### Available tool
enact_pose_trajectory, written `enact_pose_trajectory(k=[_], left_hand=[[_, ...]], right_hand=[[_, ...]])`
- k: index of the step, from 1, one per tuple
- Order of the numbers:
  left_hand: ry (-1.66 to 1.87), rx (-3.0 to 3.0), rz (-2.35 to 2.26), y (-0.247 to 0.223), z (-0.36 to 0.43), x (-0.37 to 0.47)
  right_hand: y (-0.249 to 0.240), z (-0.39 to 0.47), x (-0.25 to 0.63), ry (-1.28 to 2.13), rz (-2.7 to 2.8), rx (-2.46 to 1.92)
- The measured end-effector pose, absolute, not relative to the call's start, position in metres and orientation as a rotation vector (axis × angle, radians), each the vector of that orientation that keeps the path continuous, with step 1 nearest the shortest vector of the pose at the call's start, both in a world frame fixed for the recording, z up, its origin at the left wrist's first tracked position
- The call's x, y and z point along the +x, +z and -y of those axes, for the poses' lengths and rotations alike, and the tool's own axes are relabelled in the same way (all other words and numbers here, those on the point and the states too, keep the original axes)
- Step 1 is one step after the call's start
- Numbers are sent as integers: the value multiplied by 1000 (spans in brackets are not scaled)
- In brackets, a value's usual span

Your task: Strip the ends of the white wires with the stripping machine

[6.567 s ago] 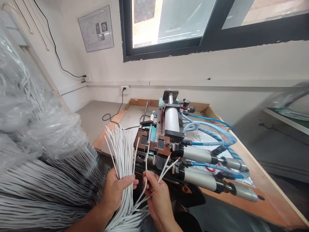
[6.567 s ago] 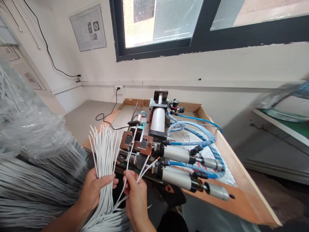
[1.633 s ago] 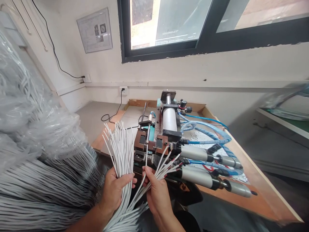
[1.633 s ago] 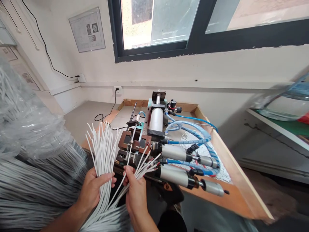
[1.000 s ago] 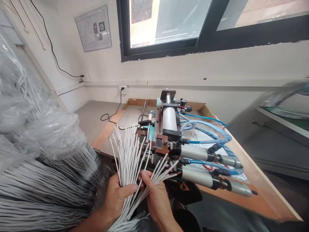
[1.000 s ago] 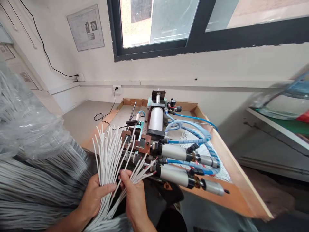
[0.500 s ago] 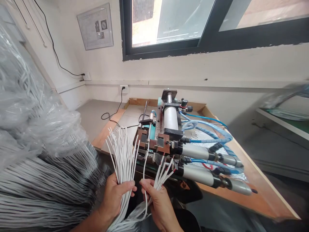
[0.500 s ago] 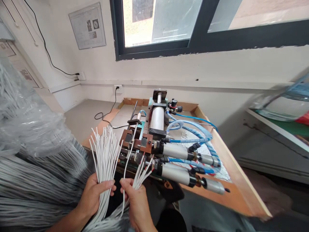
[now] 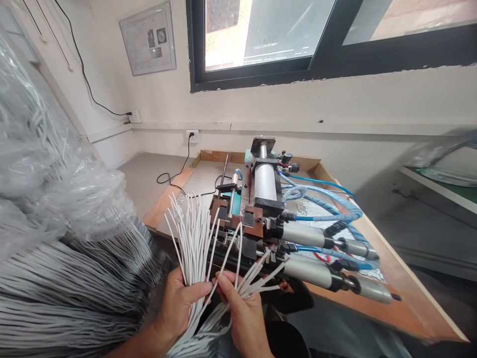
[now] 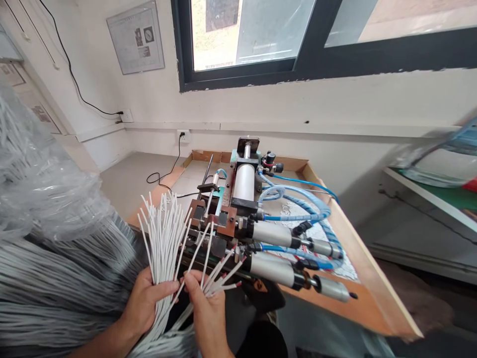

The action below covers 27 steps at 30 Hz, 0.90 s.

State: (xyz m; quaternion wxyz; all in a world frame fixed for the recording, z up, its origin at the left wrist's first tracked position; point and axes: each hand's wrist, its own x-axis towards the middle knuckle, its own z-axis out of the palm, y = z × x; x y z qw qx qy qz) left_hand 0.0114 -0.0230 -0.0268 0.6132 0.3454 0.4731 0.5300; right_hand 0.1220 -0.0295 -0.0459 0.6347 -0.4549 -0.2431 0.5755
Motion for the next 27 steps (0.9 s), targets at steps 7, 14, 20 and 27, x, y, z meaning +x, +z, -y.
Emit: enact_pose_trajectory(k=[7, 14, 20, 27], left_hand=[[1221, 754, -1125, -18, 15, 16], [1218, 750, -1134, -15, 12, 19], [1235, 732, -1093, -20, 15, 20], [1234, 760, -1043, -16, 17, 22]], right_hand=[[-51, 20, 129, 1297, 528, -1046], [-43, 14, 129, 1343, 410, -1046], [-34, 12, 129, 1586, 437, -928], [-35, 16, 126, 1442, 526, -941]])
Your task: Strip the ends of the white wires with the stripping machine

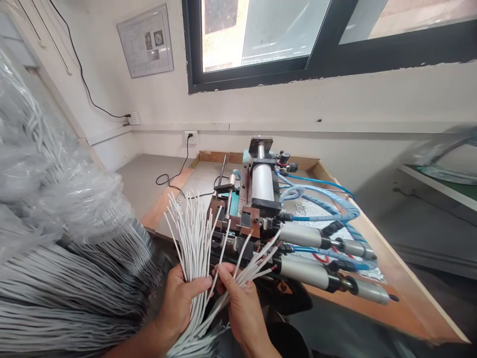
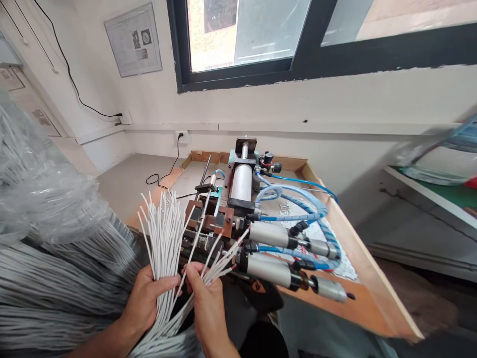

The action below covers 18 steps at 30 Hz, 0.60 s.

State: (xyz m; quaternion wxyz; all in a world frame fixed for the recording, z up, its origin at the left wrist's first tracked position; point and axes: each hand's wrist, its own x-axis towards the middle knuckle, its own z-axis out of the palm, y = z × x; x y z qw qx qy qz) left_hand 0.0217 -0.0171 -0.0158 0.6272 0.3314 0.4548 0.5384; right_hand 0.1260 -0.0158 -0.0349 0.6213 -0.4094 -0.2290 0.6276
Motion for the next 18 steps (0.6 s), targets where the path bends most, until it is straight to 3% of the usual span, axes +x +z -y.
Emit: enact_pose_trajectory(k=[13, 18], left_hand=[[1235, 708, -1151, -13, 11, 21], [1217, 731, -1133, -17, 13, 21]], right_hand=[[-37, 7, 131, 1434, 431, -936], [-27, 7, 127, 1675, 453, -819]])
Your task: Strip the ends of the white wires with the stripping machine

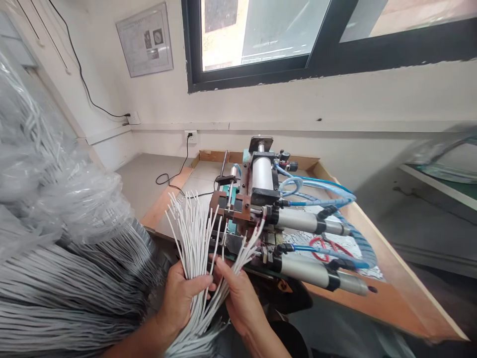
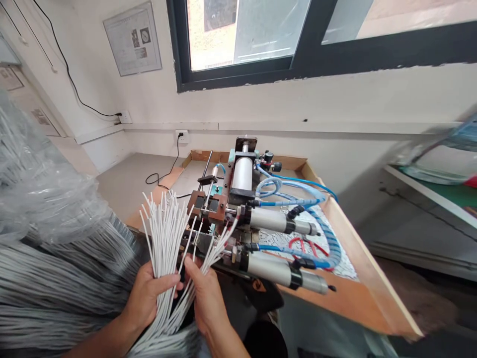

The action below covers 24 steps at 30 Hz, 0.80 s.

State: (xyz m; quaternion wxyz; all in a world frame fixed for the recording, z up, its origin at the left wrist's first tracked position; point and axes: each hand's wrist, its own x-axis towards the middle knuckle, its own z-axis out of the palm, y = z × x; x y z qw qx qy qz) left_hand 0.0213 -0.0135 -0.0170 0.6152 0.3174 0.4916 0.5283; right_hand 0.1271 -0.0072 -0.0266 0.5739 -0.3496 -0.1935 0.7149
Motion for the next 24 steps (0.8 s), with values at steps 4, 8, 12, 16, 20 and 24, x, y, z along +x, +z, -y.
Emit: enact_pose_trajectory(k=[4, 8, 12, 16, 20, 24], left_hand=[[1229, 785, -1077, -17, 14, 21], [1241, 763, -1078, -14, 12, 21], [1234, 711, -1158, -13, 11, 21], [1234, 731, -1188, -13, 10, 21], [1245, 730, -1160, -14, 12, 23], [1244, 759, -1093, -14, 15, 23]], right_hand=[[-27, 12, 124, 1586, 444, -880], [-34, 14, 124, 1507, 380, -895], [-36, 9, 126, 1446, 325, -943], [-32, 5, 128, 1436, 343, -937], [-25, 5, 127, 1616, 390, -853], [-22, 9, 124, 1629, 427, -881]])
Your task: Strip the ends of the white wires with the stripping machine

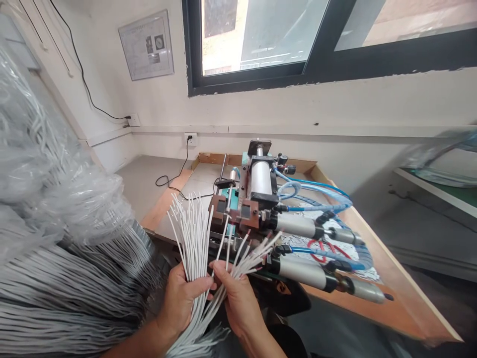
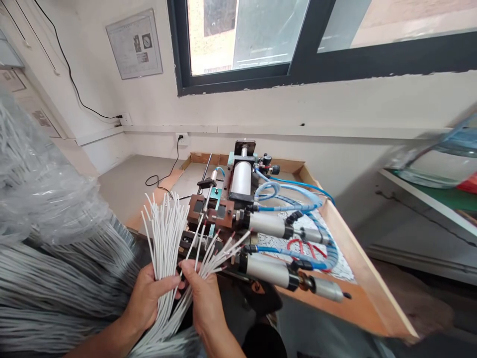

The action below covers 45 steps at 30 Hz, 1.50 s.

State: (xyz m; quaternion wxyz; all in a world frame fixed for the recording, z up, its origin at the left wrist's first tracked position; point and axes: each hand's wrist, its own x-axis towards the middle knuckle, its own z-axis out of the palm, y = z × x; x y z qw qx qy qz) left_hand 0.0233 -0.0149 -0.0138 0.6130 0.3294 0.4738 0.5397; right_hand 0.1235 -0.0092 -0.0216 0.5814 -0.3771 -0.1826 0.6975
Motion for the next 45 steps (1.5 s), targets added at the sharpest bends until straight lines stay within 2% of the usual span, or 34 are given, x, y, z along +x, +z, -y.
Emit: enact_pose_trajectory(k=[4, 12, 18, 24, 28, 38, 45], left_hand=[[1258, 786, -1091, -14, 17, 21], [1239, 726, -1159, -16, 16, 22], [1252, 784, -1103, -14, 18, 23], [1272, 801, -1063, -14, 17, 21], [1311, 735, -1111, -11, 10, 21], [1296, 729, -1138, 0, 2, 26], [1252, 795, -1048, -6, 7, 29]], right_hand=[[-26, 17, 124, 1477, 420, -919], [-32, 15, 130, 1469, 371, -995], [-26, 11, 127, 1681, 513, -866], [-37, 17, 123, 1366, 543, -978], [-43, 13, 126, 1283, 522, -1019], [-27, -1, 129, 1430, 225, -939], [-23, 2, 126, 1657, 367, -844]])
